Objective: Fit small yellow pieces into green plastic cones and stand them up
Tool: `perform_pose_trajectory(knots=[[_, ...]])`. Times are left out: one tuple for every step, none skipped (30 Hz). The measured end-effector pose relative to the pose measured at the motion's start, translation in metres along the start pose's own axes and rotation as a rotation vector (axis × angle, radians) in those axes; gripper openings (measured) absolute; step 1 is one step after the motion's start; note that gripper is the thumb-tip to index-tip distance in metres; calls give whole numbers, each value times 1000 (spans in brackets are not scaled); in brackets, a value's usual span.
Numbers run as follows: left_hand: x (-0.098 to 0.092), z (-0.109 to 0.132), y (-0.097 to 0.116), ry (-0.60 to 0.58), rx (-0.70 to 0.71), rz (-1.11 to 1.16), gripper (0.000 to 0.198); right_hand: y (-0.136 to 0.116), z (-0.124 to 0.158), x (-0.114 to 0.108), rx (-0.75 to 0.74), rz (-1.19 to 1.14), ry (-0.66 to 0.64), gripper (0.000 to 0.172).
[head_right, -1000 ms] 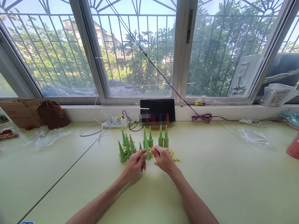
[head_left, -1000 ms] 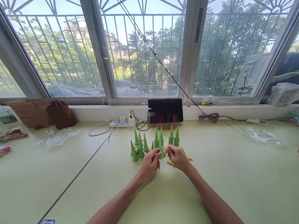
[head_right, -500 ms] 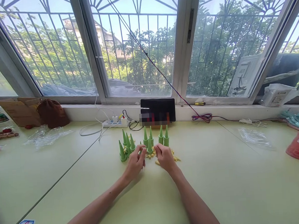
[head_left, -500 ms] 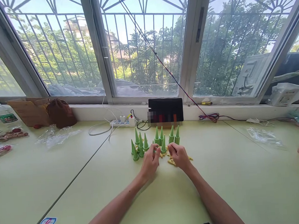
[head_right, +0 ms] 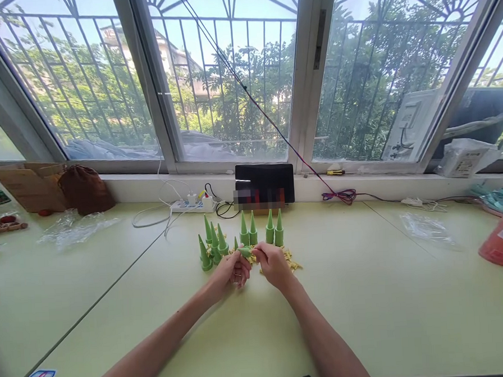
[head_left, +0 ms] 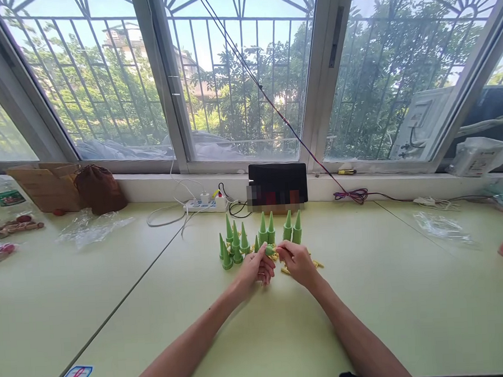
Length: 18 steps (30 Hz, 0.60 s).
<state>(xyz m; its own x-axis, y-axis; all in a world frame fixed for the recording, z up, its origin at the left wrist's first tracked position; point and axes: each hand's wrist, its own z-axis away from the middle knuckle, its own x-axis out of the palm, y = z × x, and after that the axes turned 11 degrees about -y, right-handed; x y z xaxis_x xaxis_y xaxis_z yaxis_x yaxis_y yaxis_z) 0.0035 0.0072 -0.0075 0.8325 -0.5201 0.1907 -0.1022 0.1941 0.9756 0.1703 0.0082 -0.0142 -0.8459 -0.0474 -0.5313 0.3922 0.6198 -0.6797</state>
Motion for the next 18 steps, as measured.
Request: perform_pose_trajectory(knots=[[0, 0, 0, -6, -4, 15, 55, 0, 0, 0, 1, 3, -1, 33], [0, 0, 0, -10, -8, 32, 53, 0, 0, 0, 2, 7, -3, 33], [0, 0, 0, -15, -14, 49, 51, 1, 0, 0, 3, 10, -4, 33], [0, 0, 1, -19, -20, 63, 51, 1, 0, 0, 3, 13, -5, 32], [0, 0, 1, -26, -23, 74, 50, 1, 0, 1, 2, 17, -3, 32], [0, 0, 2, -35, -22, 83, 50, 2, 0, 1, 2, 19, -2, 31], [0, 0, 2, -44, -16, 88, 50, 2, 0, 1, 1, 23, -2, 30], [0, 1, 3, -50, -7, 88, 50, 2, 0, 1, 2, 27, -1, 29], [-1, 1, 3, -55, 3, 85, 50, 2, 1, 1, 4, 31, -3, 29], [-1, 1, 3, -58, 12, 81, 49, 2, 1, 1, 6, 34, -8, 29], [-1, 2, 3, -60, 20, 73, 48, 2, 1, 1, 9, 36, -14, 29], [-1, 2, 4, -60, 28, 61, 47, 2, 1, 1, 14, 36, -20, 29], [-1, 2, 4, -59, 34, 44, 46, 2, 1, 1, 19, 35, -24, 30], [-2, 3, 4, -56, 41, 21, 46, 3, 1, 1, 24, 32, -26, 30], [-2, 3, 4, -53, 52, -7, 45, 3, 1, 1, 30, 32, -26, 31], [-2, 3, 5, -49, 65, -38, 45, 3, 1, 1, 35, 31, -26, 32], [-2, 4, 5, -47, 79, -68, 44, 3, 1, 1, 40, 31, -26, 32], [-2, 4, 5, -46, 91, -97, 43, 4, 1, 1, 44, 32, -27, 32]])
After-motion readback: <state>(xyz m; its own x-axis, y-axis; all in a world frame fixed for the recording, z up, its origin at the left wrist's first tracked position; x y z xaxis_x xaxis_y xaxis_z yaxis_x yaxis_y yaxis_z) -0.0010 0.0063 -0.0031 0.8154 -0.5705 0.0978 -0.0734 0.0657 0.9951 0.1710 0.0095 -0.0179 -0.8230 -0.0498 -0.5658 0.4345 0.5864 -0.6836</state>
